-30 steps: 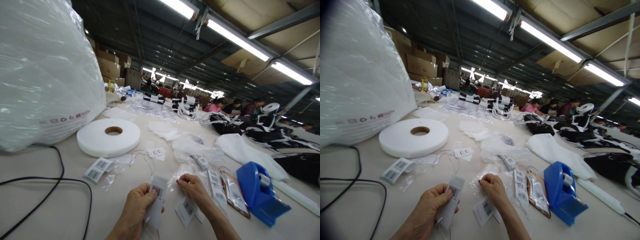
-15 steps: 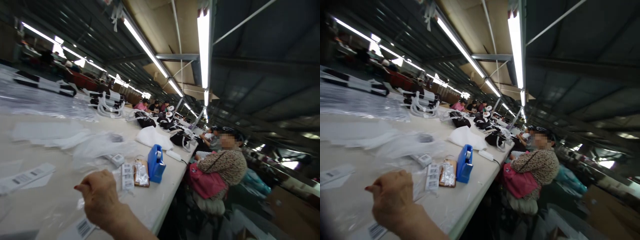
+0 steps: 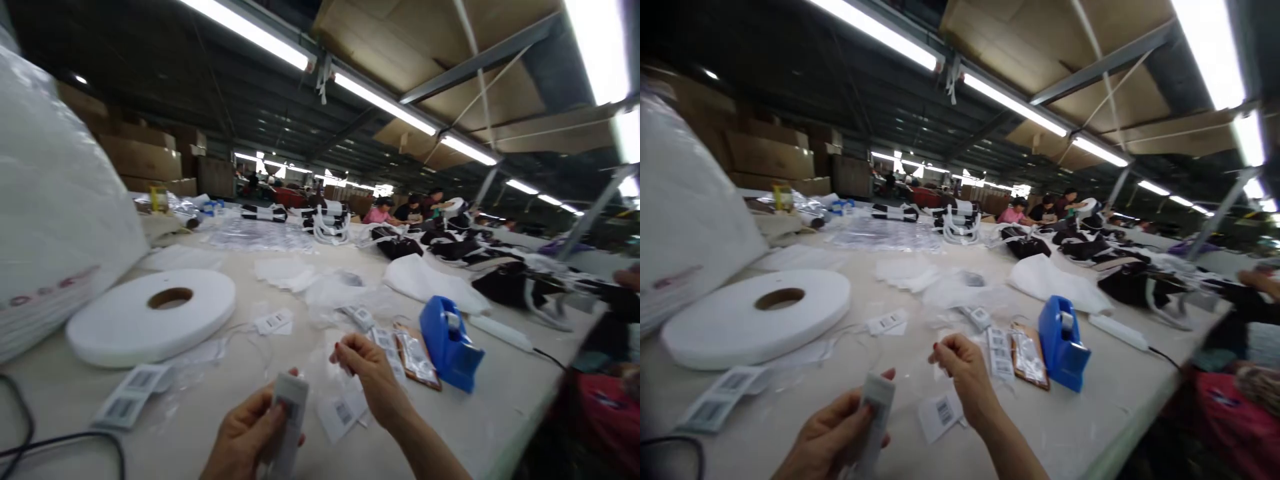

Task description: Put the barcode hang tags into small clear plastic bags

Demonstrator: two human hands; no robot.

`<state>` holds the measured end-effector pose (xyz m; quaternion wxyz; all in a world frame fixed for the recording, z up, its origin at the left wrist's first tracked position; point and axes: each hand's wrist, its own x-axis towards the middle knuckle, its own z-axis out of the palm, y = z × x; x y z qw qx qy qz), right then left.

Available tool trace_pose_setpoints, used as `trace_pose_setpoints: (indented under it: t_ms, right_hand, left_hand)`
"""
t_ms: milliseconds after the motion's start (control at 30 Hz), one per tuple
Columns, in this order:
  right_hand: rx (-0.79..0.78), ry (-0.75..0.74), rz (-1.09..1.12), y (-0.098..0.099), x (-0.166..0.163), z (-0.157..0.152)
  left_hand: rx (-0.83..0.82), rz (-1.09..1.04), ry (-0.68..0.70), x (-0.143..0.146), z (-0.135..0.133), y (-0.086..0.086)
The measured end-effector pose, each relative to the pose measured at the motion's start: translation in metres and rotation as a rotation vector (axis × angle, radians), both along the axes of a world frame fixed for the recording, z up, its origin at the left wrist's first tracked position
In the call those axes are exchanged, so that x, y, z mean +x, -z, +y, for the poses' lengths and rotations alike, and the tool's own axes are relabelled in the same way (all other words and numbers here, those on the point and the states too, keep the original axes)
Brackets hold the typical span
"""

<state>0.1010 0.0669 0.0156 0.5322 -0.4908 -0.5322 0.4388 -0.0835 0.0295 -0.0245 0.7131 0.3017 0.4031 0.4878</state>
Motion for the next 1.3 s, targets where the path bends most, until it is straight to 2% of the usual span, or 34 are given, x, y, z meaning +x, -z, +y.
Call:
trace_pose_setpoints:
  t_ms: [167, 267, 367, 567, 633, 767, 900, 1033, 1133, 1233, 1300]
  right_hand:
    - [-0.099, -0.201, 0.088, -0.007, -0.011, -0.01]
    - [-0.151, -0.261, 0.121, -0.01, -0.02, -0.014]
    - [-0.187, -0.247, 0.189, -0.007, -0.025, -0.014]
    - [-0.37, -0.087, 0.532, 0.008, -0.023, -0.027]
    - [-0.362, -0.07, 0.498, 0.013, -0.024, -0.035]
    - [-0.211, -0.011, 0.27, 0.023, -0.029, -0.042]
    - [-0.199, 0.031, 0.257, 0.027, -0.034, -0.034]
    - [-0.18, 0.081, 0.29, 0.024, -0.027, -0.023]
    - [-0.128, 0.161, 0.196, 0.02, -0.017, -0.019]
    - [-0.115, 0.17, 0.108, 0.018, -0.012, -0.022]
    - [-0.119, 0.138, 0.089, 0.016, -0.013, -0.027]
  left_hand:
    - [0.18, 0.01, -0.035, 0.011, 0.001, -0.012]
    - [0.201, -0.005, 0.041, 0.006, 0.002, -0.01]
    - [0.111, -0.032, 0.091, 0.001, 0.004, -0.006]
    - [0.009, -0.123, -0.015, 0.0, 0.006, -0.004]
    - [0.021, -0.144, -0.014, 0.002, 0.006, -0.004]
    - [0.052, -0.133, -0.01, 0.006, 0.004, -0.004]
    - [0.039, -0.097, -0.088, 0.004, 0.005, -0.004]
    - [-0.03, -0.075, -0.209, -0.002, 0.013, 0.004]
    - [-0.087, -0.051, -0.282, -0.007, 0.021, 0.009]
    - [-0.073, -0.031, -0.318, -0.011, 0.022, 0.004]
    - [0.017, 0.005, -0.293, -0.013, 0.018, -0.005]
